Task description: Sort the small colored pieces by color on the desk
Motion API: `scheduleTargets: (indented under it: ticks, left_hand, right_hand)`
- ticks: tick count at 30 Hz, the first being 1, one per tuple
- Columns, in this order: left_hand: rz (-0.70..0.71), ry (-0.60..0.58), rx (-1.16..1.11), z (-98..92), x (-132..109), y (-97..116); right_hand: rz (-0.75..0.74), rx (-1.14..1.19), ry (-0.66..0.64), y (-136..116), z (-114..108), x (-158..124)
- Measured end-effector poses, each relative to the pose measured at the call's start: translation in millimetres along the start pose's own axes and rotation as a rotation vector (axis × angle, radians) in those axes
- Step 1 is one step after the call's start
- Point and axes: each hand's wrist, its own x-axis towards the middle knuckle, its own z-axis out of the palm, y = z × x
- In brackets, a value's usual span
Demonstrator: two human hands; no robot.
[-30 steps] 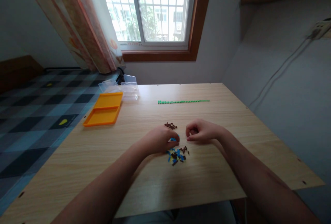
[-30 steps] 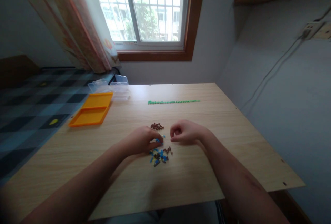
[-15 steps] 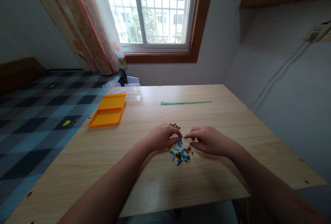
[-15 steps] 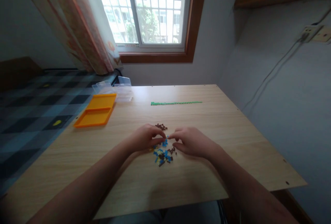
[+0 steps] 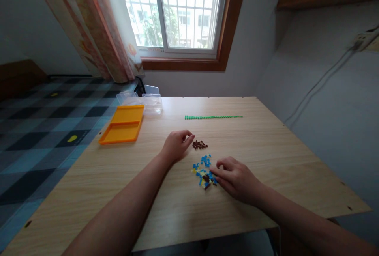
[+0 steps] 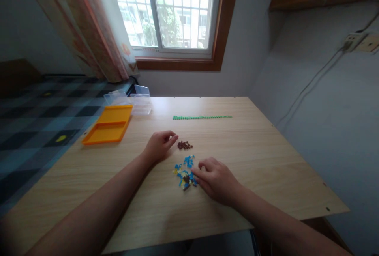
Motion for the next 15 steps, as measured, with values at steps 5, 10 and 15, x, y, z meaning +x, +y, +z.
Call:
scheduleTargets:
  ticks: [5, 10, 15]
  left_hand:
    - [-0.008, -0.001, -0.064, 2.0, 0.2, -3.3]
    - [-0.025, -0.007, -0.091, 2.8, 0.6, -5.2]
    - [-0.027, 0.012, -0.102, 3.6, 1.4, -6.8]
  right_hand:
    - [0.032, -0.023, 0.023, -0.3, 2.5, -1.0]
    - [0.052, -0.029, 0.061, 4.5, 4.6, -3.1]
    - [0.062, -0.007, 0.067, 6.9, 4.2, -2.0]
